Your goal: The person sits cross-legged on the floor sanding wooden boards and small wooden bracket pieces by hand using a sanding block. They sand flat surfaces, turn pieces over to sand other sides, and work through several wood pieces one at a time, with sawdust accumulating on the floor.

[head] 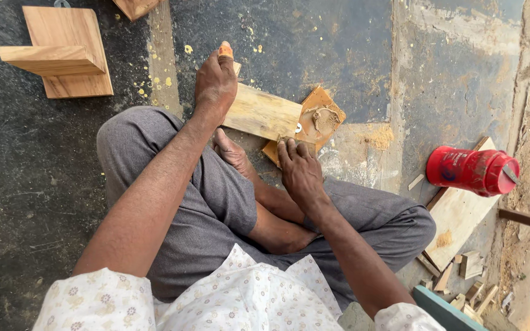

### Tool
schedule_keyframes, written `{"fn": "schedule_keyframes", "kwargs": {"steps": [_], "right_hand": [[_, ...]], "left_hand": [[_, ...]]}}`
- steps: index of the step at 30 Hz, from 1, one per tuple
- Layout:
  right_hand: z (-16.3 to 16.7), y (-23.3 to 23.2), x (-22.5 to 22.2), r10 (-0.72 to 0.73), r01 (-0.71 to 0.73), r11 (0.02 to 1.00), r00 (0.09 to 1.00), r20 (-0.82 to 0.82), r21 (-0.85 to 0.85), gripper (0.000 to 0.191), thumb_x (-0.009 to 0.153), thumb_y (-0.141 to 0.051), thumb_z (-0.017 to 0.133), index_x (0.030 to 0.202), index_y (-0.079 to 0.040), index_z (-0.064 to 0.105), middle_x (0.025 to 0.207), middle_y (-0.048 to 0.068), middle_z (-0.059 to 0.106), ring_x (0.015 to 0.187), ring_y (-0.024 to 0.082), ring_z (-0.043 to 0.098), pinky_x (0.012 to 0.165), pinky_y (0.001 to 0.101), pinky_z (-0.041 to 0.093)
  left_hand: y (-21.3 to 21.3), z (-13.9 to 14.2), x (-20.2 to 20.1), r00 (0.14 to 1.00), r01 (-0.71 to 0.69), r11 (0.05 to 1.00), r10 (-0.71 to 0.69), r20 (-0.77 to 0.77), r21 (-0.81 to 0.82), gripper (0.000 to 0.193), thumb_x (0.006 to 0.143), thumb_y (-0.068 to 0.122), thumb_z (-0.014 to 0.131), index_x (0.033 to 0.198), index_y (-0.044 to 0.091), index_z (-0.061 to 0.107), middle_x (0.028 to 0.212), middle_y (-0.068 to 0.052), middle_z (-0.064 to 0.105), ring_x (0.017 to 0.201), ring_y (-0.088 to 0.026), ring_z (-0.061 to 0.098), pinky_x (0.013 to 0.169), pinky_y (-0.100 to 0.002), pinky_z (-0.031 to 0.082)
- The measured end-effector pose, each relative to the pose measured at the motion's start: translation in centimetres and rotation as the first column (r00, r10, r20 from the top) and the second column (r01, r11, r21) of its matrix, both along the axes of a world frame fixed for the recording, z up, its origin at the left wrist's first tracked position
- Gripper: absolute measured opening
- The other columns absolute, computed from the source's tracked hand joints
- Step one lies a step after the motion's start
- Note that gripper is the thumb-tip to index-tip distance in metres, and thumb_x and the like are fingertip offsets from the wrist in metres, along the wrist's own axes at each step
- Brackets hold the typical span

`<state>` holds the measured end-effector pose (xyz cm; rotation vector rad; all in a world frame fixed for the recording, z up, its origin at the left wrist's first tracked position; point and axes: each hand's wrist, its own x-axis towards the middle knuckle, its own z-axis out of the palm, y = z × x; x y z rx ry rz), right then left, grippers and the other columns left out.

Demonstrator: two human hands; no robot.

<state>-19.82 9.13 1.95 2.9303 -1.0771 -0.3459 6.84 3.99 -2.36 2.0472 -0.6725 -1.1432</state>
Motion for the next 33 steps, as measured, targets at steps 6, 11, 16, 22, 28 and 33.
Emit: {"fn": "schedule_keyframes", "kwargs": {"steps": [6, 11, 16, 22, 28, 33], "right_hand": [[1.0, -2.1, 0.6, -0.147, 0.148, 0.968, 0.989, -0.021, 0.201, 0.031, 0.102, -0.008, 0.056, 0.131, -0.009, 0.064, 0.119, 0.009, 0.074, 0.094, 0.028, 0.061, 0.089, 0.0413, 0.051], [2.2, -2.3, 0.7, -0.044, 0.048, 0.967, 0.999, -0.02, 0.252, 0.031, 0.089, -0.001, 0.061, 0.118, -0.007, 0.068, 0.111, 0.01, 0.076, 0.097, 0.03, 0.061, 0.087, 0.0438, 0.05], [2.7, -2.6, 0.9, -0.195, 0.169, 0.942, 0.979, 0.063, 0.291, 0.042, 0.088, -0.002, 0.06, 0.127, -0.014, 0.068, 0.107, 0.007, 0.076, 0.105, 0.029, 0.063, 0.092, 0.0454, 0.049], [1.3, -1.7, 3.2, -0.037, 0.027, 0.982, 0.998, 0.053, 0.189, 0.042, 0.083, -0.003, 0.062, 0.124, -0.008, 0.067, 0.108, 0.012, 0.075, 0.103, 0.033, 0.063, 0.09, 0.046, 0.051], [2.7, -2.6, 4.9, -0.132, 0.131, 0.963, 0.991, -0.012, 0.236, 0.041, 0.091, -0.004, 0.056, 0.13, -0.012, 0.066, 0.109, 0.008, 0.076, 0.107, 0.03, 0.064, 0.096, 0.0449, 0.048], [1.1, -1.5, 6.7, 0.023, -0.014, 0.992, 0.997, -0.072, 0.126, 0.029, 0.095, -0.012, 0.055, 0.121, -0.004, 0.067, 0.098, 0.013, 0.075, 0.1, 0.029, 0.064, 0.091, 0.0433, 0.048]], "left_hand": [[0.1, 1.0, 0.0, 0.999, -0.005, 1.0, 0.005, 0.032, -0.001, 0.059, 0.109, 0.049, 0.027, 0.148, 0.009, 0.047, 0.124, -0.014, 0.065, 0.109, -0.027, 0.068, 0.087, -0.043, 0.057], [0.1, 1.5, 0.0, 1.0, -0.013, 1.0, 0.013, -0.015, 0.012, 0.059, 0.106, 0.046, 0.028, 0.147, 0.009, 0.048, 0.124, -0.014, 0.066, 0.109, -0.027, 0.071, 0.088, -0.043, 0.059], [-0.6, 1.0, 0.0, 0.993, 0.012, 1.0, -0.012, 0.114, -0.003, 0.06, 0.109, 0.05, 0.029, 0.146, 0.007, 0.049, 0.123, -0.017, 0.066, 0.11, -0.032, 0.068, 0.089, -0.047, 0.056], [-0.3, 1.6, -0.1, 1.0, 0.012, 0.998, -0.013, 0.019, 0.056, 0.06, 0.106, 0.051, 0.027, 0.143, 0.011, 0.052, 0.116, -0.012, 0.07, 0.103, -0.027, 0.073, 0.084, -0.045, 0.06], [-0.5, 1.8, -0.1, 1.0, -0.027, 0.999, 0.027, 0.013, 0.018, 0.062, 0.106, 0.053, 0.025, 0.145, 0.012, 0.049, 0.115, -0.011, 0.067, 0.101, -0.026, 0.072, 0.081, -0.044, 0.06], [-0.4, 1.2, -0.2, 0.999, 0.021, 1.0, -0.021, 0.048, 0.013, 0.061, 0.107, 0.051, 0.024, 0.144, 0.01, 0.05, 0.116, -0.014, 0.067, 0.104, -0.026, 0.072, 0.083, -0.045, 0.059]]}}
